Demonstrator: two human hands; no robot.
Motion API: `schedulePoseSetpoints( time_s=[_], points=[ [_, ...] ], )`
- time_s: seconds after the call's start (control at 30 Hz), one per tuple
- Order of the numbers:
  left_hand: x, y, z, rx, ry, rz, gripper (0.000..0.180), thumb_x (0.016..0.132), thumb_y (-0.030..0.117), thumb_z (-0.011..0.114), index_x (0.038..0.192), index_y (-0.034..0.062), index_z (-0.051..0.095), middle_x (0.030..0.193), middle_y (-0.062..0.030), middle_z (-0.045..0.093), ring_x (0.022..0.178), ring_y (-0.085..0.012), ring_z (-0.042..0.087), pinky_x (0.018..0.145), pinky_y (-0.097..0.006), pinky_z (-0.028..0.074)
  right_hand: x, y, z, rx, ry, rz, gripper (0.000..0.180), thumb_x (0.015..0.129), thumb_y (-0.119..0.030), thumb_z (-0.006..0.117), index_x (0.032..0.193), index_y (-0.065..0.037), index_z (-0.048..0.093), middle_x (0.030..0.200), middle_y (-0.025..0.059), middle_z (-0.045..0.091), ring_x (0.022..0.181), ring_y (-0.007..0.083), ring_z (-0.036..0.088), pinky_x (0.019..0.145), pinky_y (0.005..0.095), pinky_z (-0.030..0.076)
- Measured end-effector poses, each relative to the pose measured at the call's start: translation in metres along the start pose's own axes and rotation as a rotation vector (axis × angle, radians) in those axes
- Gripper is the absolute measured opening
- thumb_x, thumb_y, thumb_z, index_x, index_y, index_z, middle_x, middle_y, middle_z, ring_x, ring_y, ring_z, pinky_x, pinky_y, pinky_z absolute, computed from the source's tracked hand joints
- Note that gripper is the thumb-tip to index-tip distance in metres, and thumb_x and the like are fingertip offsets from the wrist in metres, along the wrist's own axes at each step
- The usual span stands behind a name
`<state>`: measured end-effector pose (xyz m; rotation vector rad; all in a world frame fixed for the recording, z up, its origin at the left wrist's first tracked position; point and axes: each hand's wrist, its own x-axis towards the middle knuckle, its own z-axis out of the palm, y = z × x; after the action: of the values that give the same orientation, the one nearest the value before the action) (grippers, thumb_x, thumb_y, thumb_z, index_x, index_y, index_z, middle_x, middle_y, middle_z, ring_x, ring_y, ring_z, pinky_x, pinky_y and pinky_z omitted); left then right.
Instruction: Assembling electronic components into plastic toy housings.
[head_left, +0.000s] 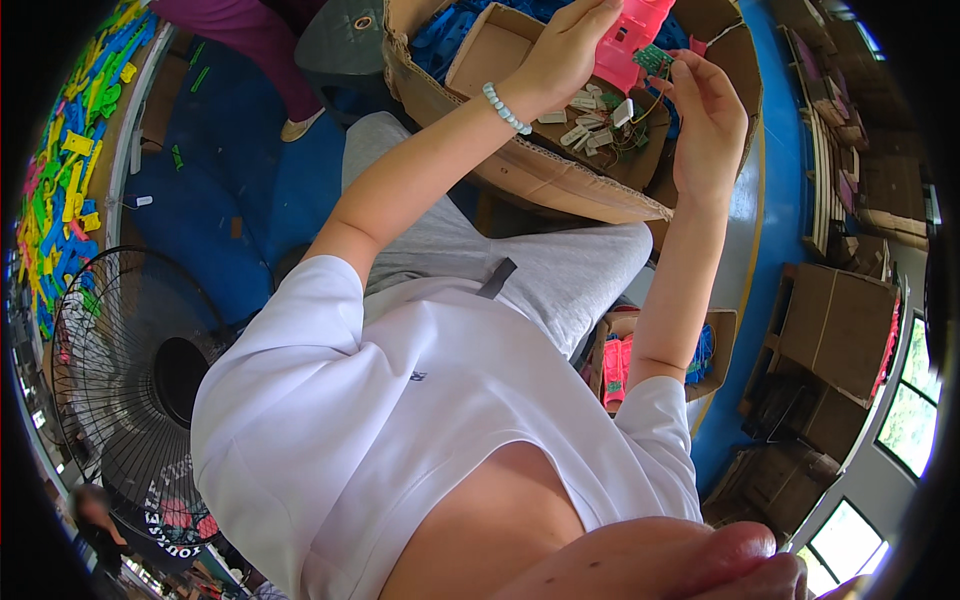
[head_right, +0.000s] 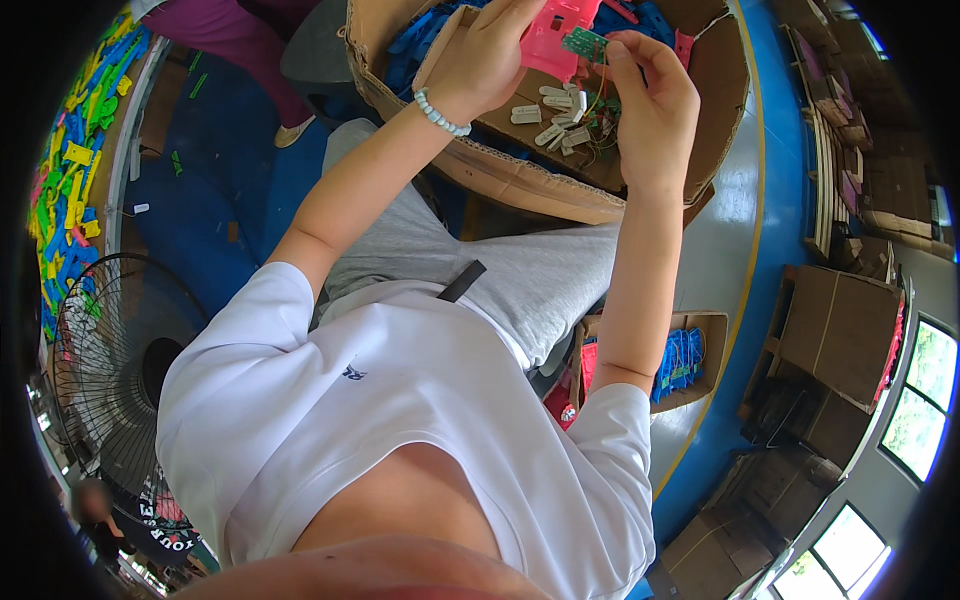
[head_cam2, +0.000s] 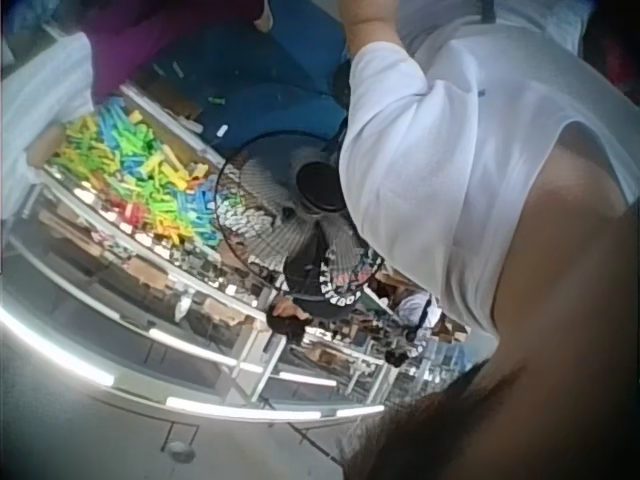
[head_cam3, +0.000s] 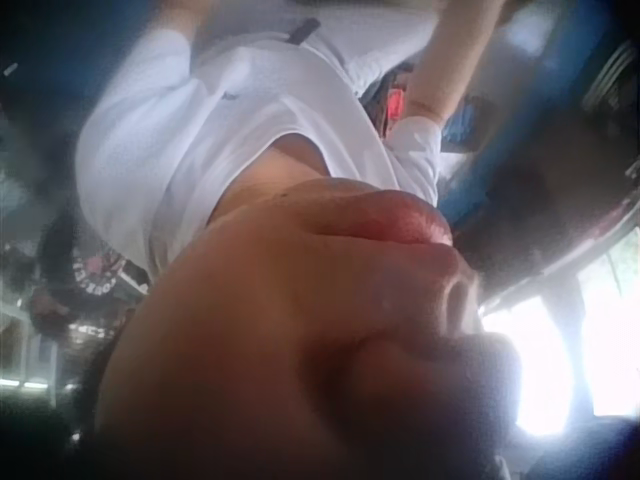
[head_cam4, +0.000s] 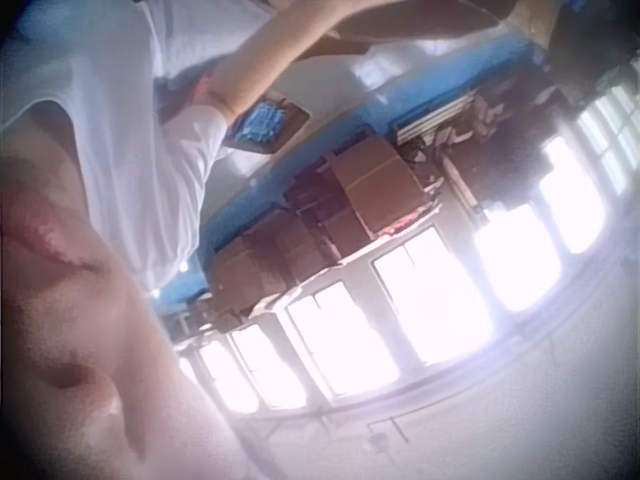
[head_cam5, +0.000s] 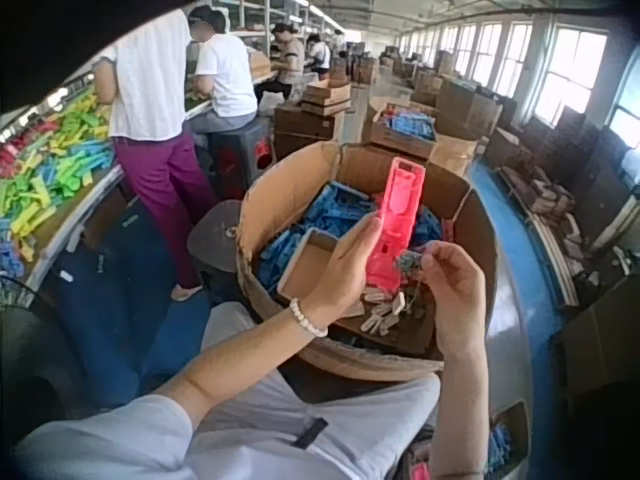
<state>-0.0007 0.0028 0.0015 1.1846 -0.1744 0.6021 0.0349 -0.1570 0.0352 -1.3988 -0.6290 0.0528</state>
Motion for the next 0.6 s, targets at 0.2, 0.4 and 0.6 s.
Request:
schedulePoseSetpoints(
  time_s=[0.2, 0.4, 0.6],
  points=[
    [-0.008, 0.001, 0.017, -0.169, 0.071, -0.071, 0.041, 0.103, 0.026, 0.054, 0.134, 0.0002, 0.054, 0.123, -0.0051, 0.062, 0.109, -0.0097, 0.058, 0.094, -0.024, 0.046, -0.002, -0.007, 0.01, -0.155, 0.054, 0.004, 0.02, 0.092, -0.012, 0.069, 0.103, 0.004, 0.068, 0.085, 0.0036, 0.067, 0.073, 0.0068, 0.058, 0.064, 0.0216, 0.046],
    [-0.015, 0.001, 0.017, -0.084, 0.115, 0.061, 0.042, 0.102, 0.022, 0.057, 0.135, -0.0028, 0.055, 0.127, -0.0089, 0.062, 0.113, -0.0124, 0.058, 0.096, -0.025, 0.045, -0.002, -0.001, 0.012, -0.205, 0.113, -0.057, 0.021, 0.09, -0.013, 0.071, 0.101, 0.004, 0.069, 0.089, 0.0056, 0.07, 0.078, 0.0082, 0.062, 0.069, 0.0224, 0.05],
    [-0.025, 0.012, 0.018, 0.153, 0.01, 0.159, 0.045, 0.103, 0.02, 0.054, 0.14, -0.0044, 0.049, 0.132, -0.0126, 0.06, 0.118, -0.0145, 0.056, 0.099, -0.027, 0.044, -0.003, -0.006, 0.009, -0.21, 0.1, -0.036, 0.02, 0.089, -0.012, 0.071, 0.101, 0.004, 0.068, 0.091, 0.0071, 0.07, 0.086, 0.0103, 0.063, 0.076, 0.0234, 0.05]
  ],
)
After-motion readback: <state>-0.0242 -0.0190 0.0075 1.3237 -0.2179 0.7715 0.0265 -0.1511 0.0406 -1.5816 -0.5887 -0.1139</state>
